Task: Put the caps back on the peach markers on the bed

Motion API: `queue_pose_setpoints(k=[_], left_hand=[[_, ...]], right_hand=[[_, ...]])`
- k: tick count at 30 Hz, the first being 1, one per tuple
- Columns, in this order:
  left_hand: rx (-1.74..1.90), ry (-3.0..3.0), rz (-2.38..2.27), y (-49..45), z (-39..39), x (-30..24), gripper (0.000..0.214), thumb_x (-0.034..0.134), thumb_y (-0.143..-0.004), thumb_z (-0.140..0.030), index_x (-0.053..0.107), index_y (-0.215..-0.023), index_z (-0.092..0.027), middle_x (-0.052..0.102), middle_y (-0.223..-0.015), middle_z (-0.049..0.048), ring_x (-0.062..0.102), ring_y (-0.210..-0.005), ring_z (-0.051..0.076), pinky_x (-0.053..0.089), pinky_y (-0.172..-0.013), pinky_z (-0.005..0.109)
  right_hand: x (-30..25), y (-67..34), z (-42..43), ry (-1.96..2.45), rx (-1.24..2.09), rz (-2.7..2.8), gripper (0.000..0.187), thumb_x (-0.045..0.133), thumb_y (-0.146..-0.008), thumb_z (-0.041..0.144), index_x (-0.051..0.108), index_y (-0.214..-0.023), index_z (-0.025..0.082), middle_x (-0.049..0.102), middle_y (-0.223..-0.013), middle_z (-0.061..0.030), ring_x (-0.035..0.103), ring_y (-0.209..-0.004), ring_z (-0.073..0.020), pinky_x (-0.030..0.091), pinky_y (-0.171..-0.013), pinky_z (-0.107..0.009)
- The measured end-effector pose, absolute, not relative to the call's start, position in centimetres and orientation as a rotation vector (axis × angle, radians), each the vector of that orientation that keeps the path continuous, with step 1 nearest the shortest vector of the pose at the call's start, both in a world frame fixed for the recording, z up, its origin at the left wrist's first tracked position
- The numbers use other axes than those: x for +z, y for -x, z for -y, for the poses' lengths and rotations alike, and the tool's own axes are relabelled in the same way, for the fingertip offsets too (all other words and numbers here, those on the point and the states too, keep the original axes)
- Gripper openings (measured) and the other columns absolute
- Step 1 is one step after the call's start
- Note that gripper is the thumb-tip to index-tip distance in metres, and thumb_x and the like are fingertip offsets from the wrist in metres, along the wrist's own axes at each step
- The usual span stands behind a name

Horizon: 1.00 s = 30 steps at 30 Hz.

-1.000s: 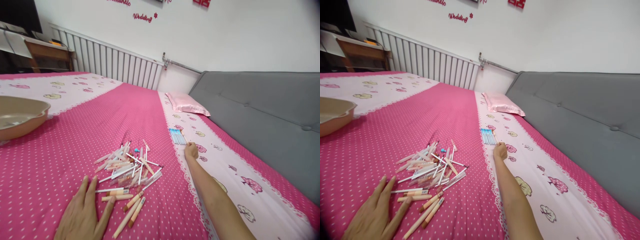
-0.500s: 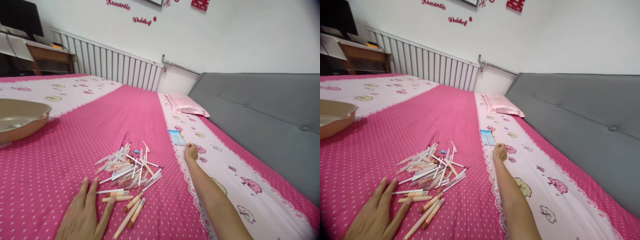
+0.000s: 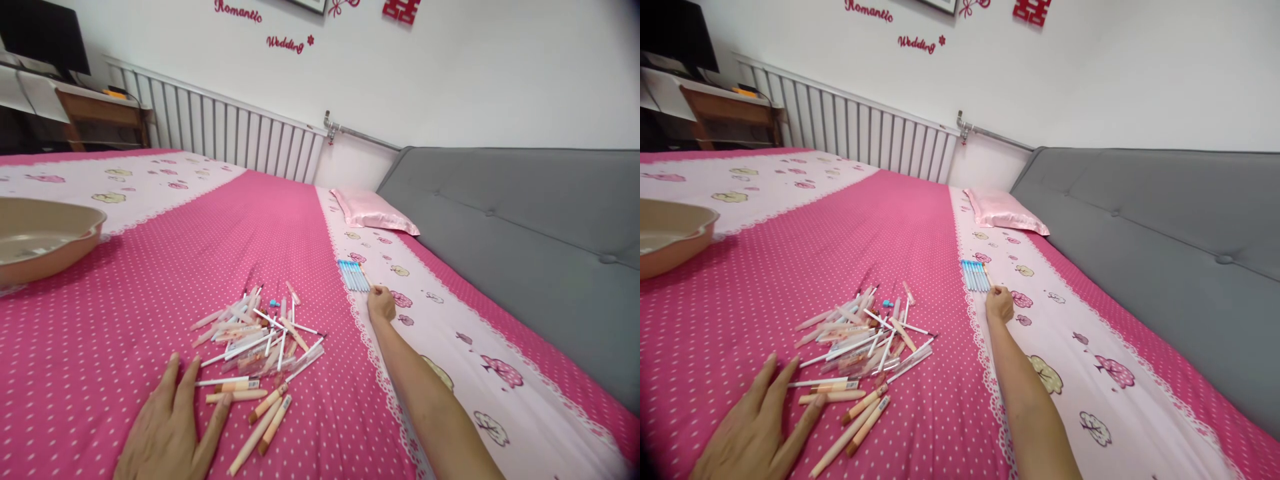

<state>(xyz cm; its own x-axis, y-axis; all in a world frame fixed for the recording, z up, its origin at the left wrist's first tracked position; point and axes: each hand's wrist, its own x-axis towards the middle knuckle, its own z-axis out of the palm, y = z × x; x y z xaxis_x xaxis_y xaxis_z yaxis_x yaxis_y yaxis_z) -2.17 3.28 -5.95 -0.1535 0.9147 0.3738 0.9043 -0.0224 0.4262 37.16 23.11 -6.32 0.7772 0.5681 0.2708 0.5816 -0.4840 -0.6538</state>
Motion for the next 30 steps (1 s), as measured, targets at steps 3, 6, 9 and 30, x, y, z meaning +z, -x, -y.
queue_pose_setpoints(k=[3,6,9,30], left_hand=[[0.809,-2.142,-2.228,2.2,-3.4,-6.1,0.081,0.026,-0.078,-0.062,0.041,-0.131,-0.002,0.040,-0.139,0.0194,0.035,-0.129,0.033,0.028,-0.107,0.047],[0.782,-2.181,-2.254,2.2,-3.3,-6.1,0.081,0.024,-0.079,-0.062,0.042,-0.131,-0.002,0.039,-0.139,0.0200,0.037,-0.128,0.032,0.030,-0.107,0.046],[0.782,-2.179,-2.281,2.2,-3.3,-5.9,0.080,0.025,-0.079,-0.062,0.042,-0.131,-0.003,0.038,-0.140,0.0206,0.039,-0.127,0.032,0.032,-0.105,0.046],[1.017,-2.120,-2.263,2.1,-2.9,-5.9,0.074,0.027,-0.085,-0.055,0.033,-0.135,-0.001,0.039,-0.140,0.0212,0.038,-0.128,0.030,0.036,-0.103,0.046]], right_hand=[[-6.3,-37.1,-23.1,2.199,-0.026,0.863,0.025,0.050,-0.081,0.037,0.068,-0.092,0.024,0.067,-0.095,-0.0048,0.058,-0.084,-0.0198,0.041,-0.068,-0.027],[-6.4,-37.1,-23.0,2.210,-0.034,0.871,0.027,0.049,-0.081,0.039,0.068,-0.092,0.024,0.067,-0.096,-0.0058,0.058,-0.085,-0.0208,0.041,-0.067,-0.028],[-6.5,-37.1,-23.0,2.225,-0.041,0.880,0.031,0.046,-0.082,0.041,0.069,-0.093,0.023,0.067,-0.097,-0.0071,0.058,-0.086,-0.0223,0.041,-0.068,-0.029],[-6.8,-34.9,-19.6,2.433,-0.056,0.944,0.064,0.022,-0.090,0.044,0.041,-0.129,-0.003,0.046,-0.128,-0.0263,0.041,-0.117,-0.0351,0.030,-0.096,-0.045]])
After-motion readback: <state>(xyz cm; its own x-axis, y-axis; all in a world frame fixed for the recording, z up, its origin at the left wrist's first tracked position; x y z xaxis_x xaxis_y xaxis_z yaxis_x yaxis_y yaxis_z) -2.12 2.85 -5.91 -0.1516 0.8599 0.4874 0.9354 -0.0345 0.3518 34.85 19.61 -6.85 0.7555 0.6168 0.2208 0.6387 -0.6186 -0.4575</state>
